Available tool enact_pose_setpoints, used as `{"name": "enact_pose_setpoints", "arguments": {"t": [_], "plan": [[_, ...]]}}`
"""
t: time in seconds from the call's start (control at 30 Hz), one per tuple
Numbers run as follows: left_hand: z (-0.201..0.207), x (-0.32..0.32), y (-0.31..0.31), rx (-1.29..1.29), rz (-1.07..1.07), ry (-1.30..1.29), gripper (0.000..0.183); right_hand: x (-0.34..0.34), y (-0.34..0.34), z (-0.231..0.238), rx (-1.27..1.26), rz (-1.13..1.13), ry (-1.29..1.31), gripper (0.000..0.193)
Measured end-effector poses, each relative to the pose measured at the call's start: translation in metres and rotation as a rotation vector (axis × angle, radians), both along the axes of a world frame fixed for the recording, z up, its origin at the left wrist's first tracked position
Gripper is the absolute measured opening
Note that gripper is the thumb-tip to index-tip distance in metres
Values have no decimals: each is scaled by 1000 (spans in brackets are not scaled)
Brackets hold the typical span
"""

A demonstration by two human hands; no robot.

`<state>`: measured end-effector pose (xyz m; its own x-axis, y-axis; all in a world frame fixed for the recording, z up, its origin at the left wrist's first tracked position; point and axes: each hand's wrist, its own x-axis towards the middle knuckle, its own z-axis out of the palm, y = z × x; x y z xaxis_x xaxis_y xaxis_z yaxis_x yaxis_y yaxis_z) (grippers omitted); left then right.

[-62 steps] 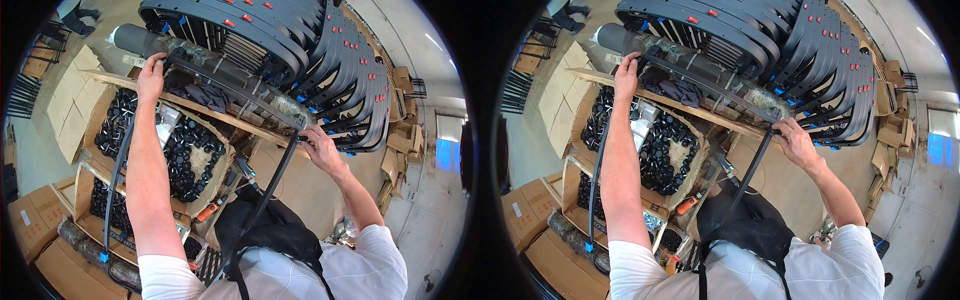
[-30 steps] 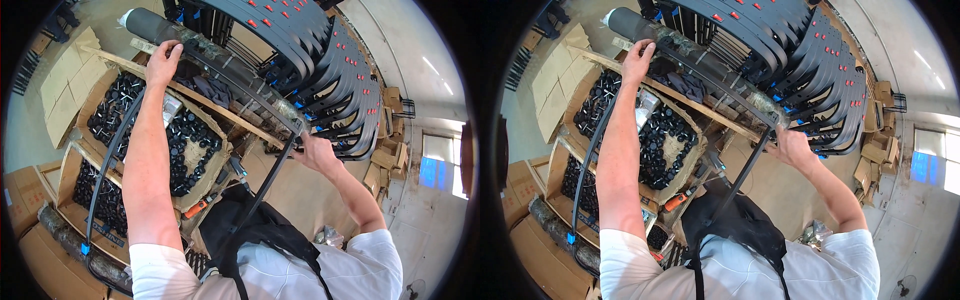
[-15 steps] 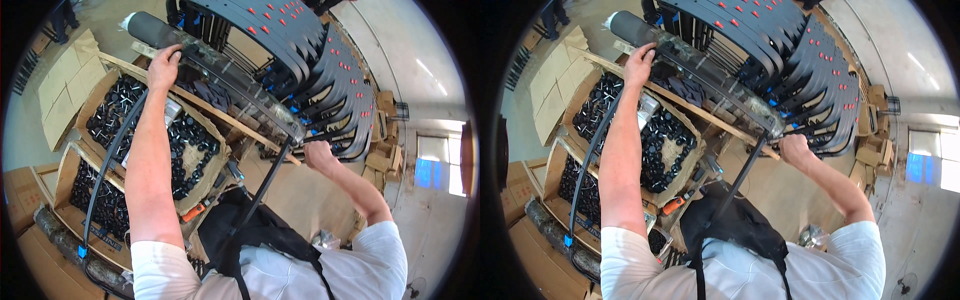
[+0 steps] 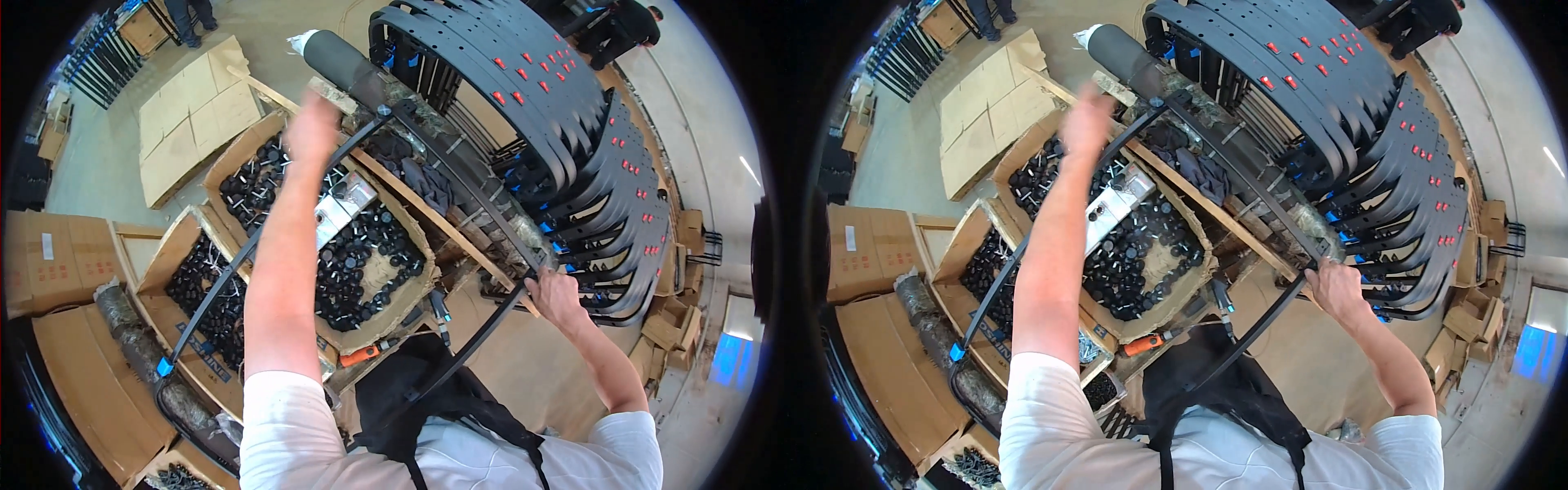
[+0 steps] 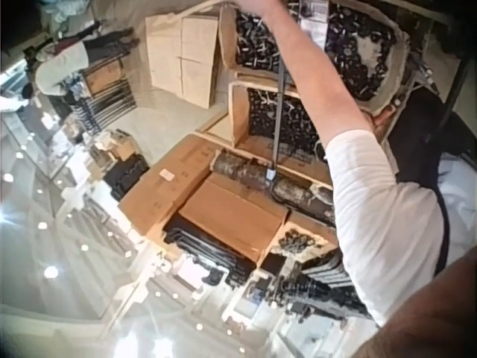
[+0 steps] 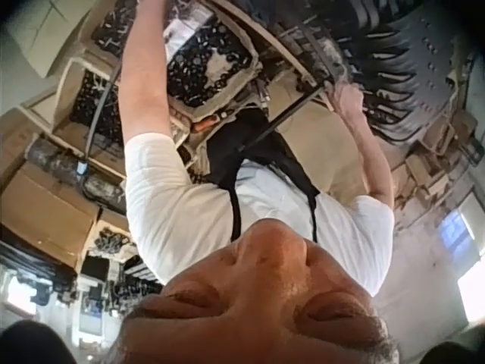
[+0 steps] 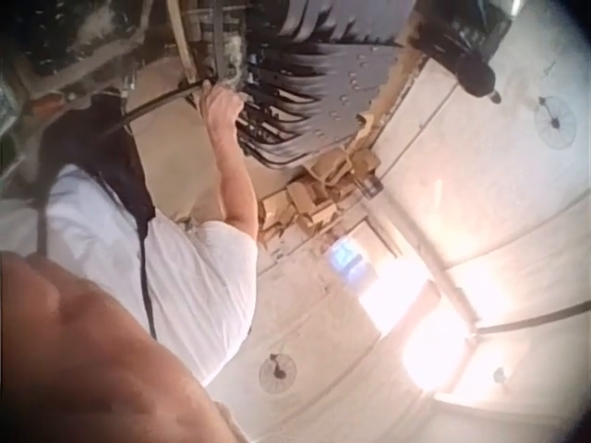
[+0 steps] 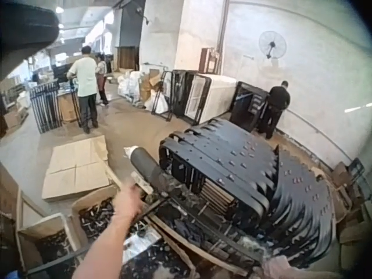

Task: Assembling a metal handle frame with plastic covers and wiring using an electric screwdriver and wire cutters.

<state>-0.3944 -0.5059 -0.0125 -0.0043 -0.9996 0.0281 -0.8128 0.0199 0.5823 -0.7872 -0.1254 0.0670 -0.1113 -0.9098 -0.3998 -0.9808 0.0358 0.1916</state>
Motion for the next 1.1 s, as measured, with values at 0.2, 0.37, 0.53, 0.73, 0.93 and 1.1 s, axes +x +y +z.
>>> {"name": "enact_pose_setpoints", "arguments": {"t": [0.2,0.37,0.53,0.73,0.93,1.1], "plan": [[6,-18,1,-374,1,16,78,3,-2,-8,-3,1,-16,41],[8,-48,16,-372,-200,-223,90,-4,0,-7,-14,-5,-4,41],[-4,59,2,-310,410,-149,43,7,-4,-6,-35,-23,-22,42],[46,-71,29,18,-222,-175,41,2,-4,-4,-26,12,32,49],[38,-51,21,-309,-480,-209,30,-9,-13,-4,69,35,73,50],[53,10,97,-479,-137,142,43,57,-130,11,36,382,107,13]]}}
